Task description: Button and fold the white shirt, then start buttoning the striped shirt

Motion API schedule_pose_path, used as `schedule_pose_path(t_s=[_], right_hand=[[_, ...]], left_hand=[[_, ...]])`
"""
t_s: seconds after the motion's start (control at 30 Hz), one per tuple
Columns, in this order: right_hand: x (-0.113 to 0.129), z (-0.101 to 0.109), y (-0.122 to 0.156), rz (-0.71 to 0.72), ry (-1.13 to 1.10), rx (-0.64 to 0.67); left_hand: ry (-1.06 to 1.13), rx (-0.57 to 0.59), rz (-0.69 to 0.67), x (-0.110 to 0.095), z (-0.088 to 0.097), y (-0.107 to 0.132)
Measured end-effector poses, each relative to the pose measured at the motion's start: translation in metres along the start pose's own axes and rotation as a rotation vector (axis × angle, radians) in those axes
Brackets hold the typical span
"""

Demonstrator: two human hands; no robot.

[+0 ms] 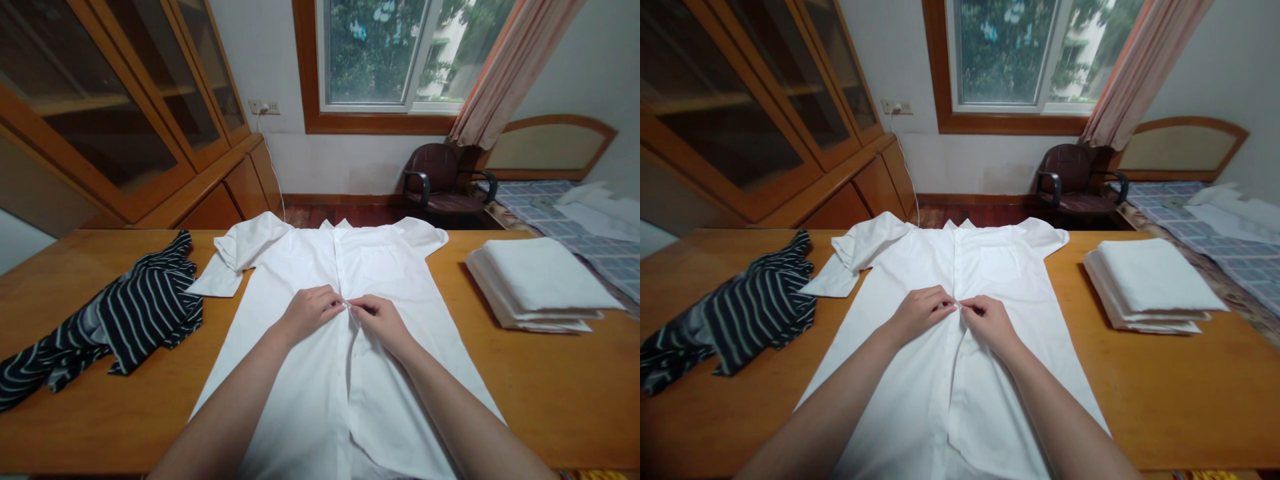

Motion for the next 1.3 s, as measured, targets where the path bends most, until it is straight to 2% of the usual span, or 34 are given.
schedule_pose_path(t_s=[0.13, 0.33, 0.67, 1.3], right_hand=[[0.0035, 0.0020, 0.0007, 0.016, -0.009, 0.017], [0.0059, 0.0009, 0.0009, -0.035, -0.062, 0.026], [-0.0008, -0.0019, 0.0000, -0.054, -0.019, 0.007], [0.0067, -0.0006, 0.0008, -0.079, -0.029, 0.002]], left_hand=[[0.007, 0.000, 0.025, 0.0025, -0.0026, 0.0017], [0.025, -0.012, 0.041, 0.0021, -0.0024, 0.0016], [0.018, 0.010, 0.012, 0.0020, -0.0023, 0.0019], [0.036, 0.038, -0.009, -0.0009, -0.0003, 0.0013]])
Point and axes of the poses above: each hand's wrist, its own y-axis away from the middle knuckle, its own z-axis out of the back of the hand, x = y × z, the point moved 1 cm from there along -y, towards the middle knuckle, and after that the axes turned 2 degrees about z, right-handed, at the moved point
